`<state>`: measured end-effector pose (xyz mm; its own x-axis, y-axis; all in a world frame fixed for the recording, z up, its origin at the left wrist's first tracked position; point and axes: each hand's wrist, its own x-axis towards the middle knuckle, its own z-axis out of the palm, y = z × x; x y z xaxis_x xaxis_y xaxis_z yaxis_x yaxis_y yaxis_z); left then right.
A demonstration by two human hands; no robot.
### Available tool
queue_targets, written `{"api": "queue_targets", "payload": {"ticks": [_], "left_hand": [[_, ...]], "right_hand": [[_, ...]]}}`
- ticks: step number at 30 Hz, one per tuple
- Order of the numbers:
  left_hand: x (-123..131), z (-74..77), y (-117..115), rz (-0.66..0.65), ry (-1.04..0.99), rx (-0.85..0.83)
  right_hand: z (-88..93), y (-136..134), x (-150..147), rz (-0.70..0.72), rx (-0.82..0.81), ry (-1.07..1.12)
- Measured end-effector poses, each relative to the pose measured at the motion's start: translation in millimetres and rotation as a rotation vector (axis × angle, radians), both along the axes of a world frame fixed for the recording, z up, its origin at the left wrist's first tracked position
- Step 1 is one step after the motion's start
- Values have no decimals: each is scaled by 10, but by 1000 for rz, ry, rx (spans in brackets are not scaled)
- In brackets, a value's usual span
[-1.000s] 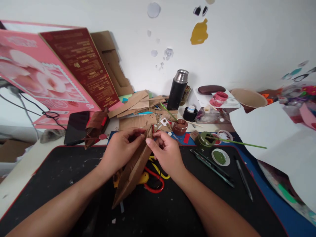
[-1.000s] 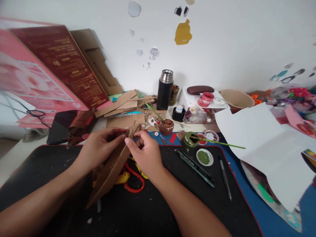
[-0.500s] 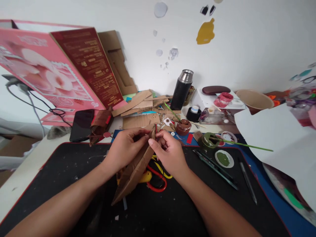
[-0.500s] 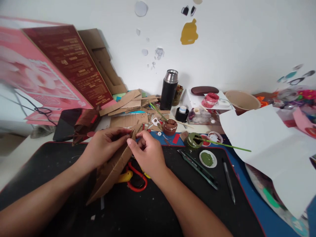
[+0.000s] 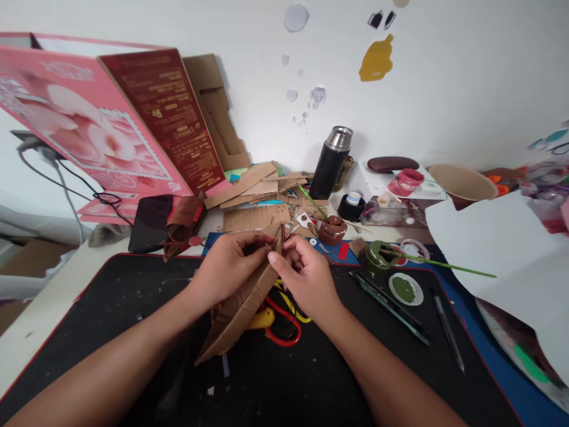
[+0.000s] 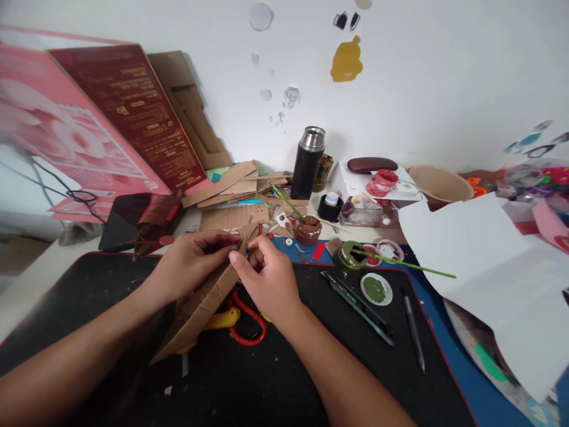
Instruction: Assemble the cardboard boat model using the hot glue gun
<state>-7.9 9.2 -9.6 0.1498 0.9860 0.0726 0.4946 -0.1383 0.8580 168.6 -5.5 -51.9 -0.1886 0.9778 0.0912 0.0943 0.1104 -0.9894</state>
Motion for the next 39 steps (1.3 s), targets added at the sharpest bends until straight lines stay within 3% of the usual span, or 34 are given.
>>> {"api": "queue_targets", "payload": {"ticks": [15,27,39], "left_hand": [[-5,-27,-4,-52,-14,23],[1,-76,-42,-70,37,146],[-15,-88,-23,-82,22,130]], "right_hand": [[22,19,18,23,-31,23],[21,32,33,34,-34,-12],[42,31,32,53,-45,2]]}}
